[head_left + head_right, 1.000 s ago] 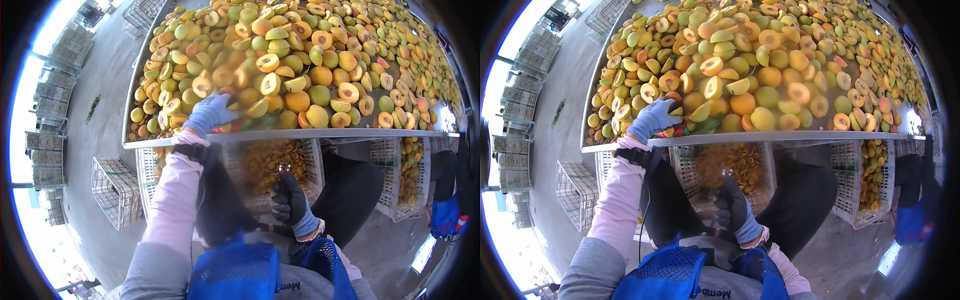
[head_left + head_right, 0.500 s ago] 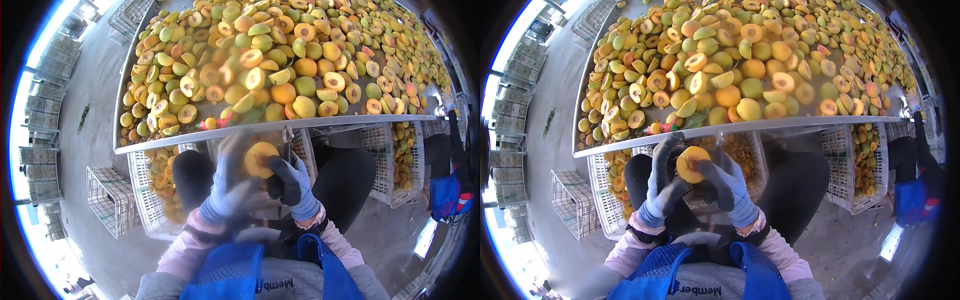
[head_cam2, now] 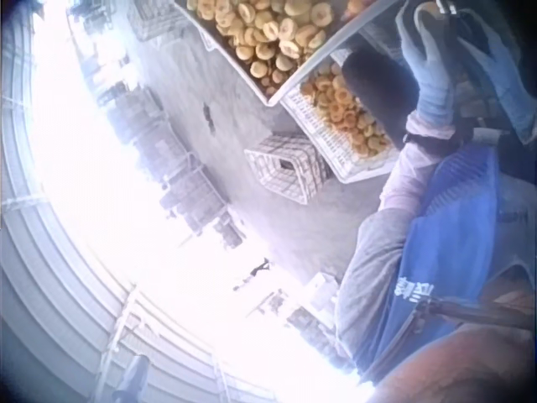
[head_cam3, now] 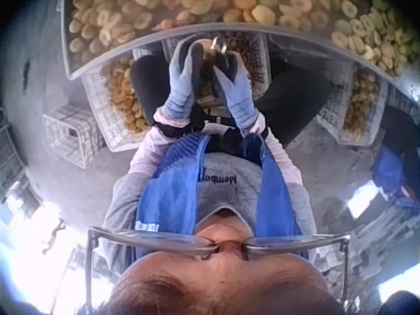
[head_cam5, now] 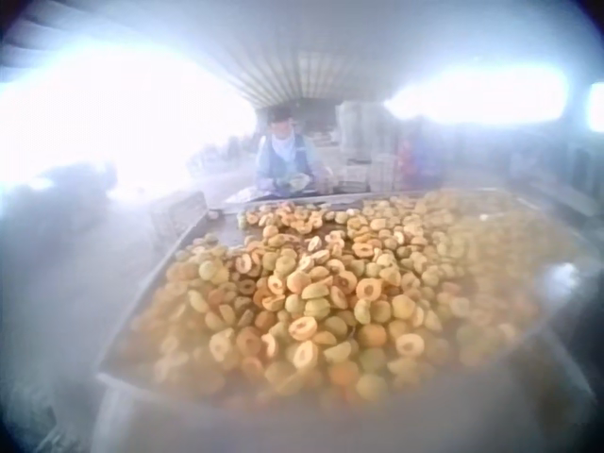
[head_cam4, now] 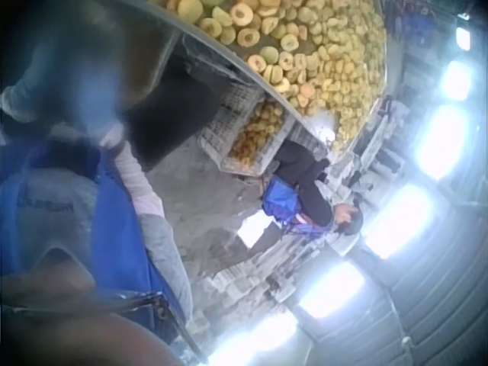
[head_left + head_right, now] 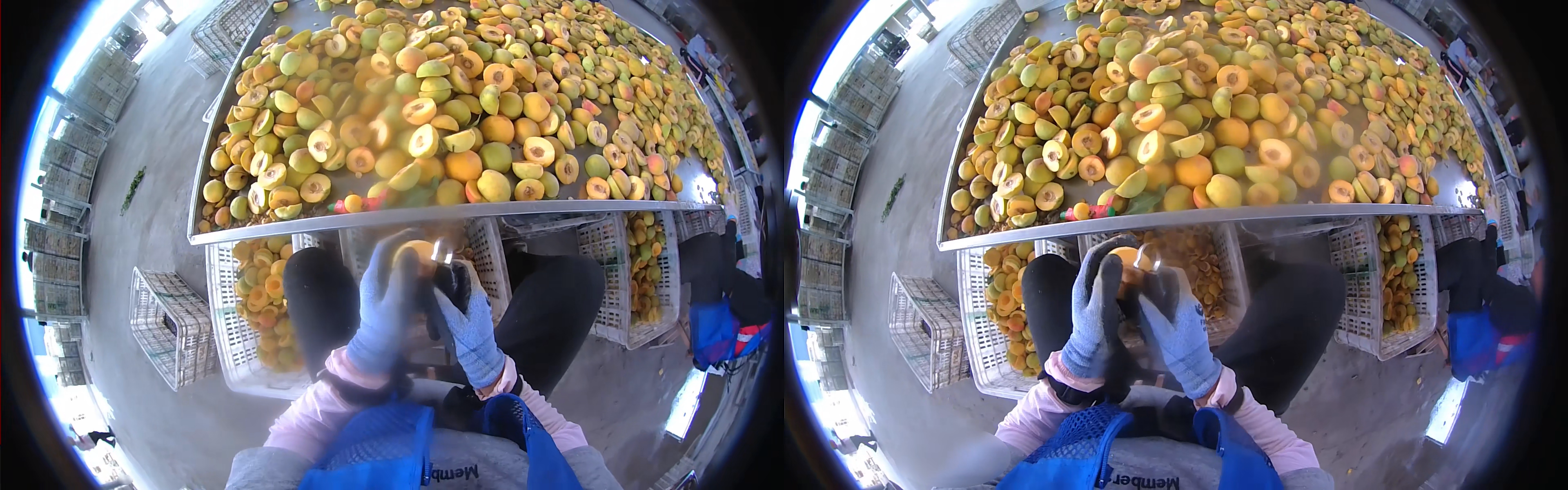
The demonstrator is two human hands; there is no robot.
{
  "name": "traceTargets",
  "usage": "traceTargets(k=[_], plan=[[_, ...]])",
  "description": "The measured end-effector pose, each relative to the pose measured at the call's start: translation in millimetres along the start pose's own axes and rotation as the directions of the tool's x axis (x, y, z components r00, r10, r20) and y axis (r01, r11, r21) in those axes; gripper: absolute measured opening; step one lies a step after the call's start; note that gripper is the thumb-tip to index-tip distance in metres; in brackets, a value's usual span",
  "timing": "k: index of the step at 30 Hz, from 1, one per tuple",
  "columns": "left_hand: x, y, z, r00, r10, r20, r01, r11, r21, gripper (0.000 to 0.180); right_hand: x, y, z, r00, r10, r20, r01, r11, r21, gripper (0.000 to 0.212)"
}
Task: The recorder is shown using a hand tool to remove the pits from peach halves on a large sorting table in an agricultural processing facility.
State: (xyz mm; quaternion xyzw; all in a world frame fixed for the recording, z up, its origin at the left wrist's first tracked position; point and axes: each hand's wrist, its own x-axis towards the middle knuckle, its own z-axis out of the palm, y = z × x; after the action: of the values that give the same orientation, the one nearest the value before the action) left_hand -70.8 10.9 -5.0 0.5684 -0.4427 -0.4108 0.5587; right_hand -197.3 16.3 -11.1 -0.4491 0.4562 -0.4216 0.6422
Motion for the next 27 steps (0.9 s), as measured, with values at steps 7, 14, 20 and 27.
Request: traceTargets(k=[7, 14, 20, 27], plan=[[8, 20, -22, 0.958, 0.041, 0.284, -0.133, 0.94, 0.314, 0.02, 13, -14, -15, 0.985, -0.101, 0.142, 0.138, 0.949, -0.284, 0.028], [-4, -13, -3, 1.0, 0.019, -0.008, -0.018, 0.993, 0.117, 0.027, -11, -10, -1, 0.88, -0.418, 0.227, 0.46, 0.626, -0.629, 0.019], [-8, -24, 7, 0.909, 0.414, 0.054, -0.39, 0.796, 0.463, 0.04, -10, 3, 2, 0.937, -0.343, 0.066, 0.322, 0.774, -0.545, 0.017], [-11, -17, 19, 0.905, 0.424, -0.034, -0.373, 0.828, 0.42, 0.021, -8, 13, 5, 0.96, -0.278, 0.021, 0.255, 0.847, -0.467, 0.019]])
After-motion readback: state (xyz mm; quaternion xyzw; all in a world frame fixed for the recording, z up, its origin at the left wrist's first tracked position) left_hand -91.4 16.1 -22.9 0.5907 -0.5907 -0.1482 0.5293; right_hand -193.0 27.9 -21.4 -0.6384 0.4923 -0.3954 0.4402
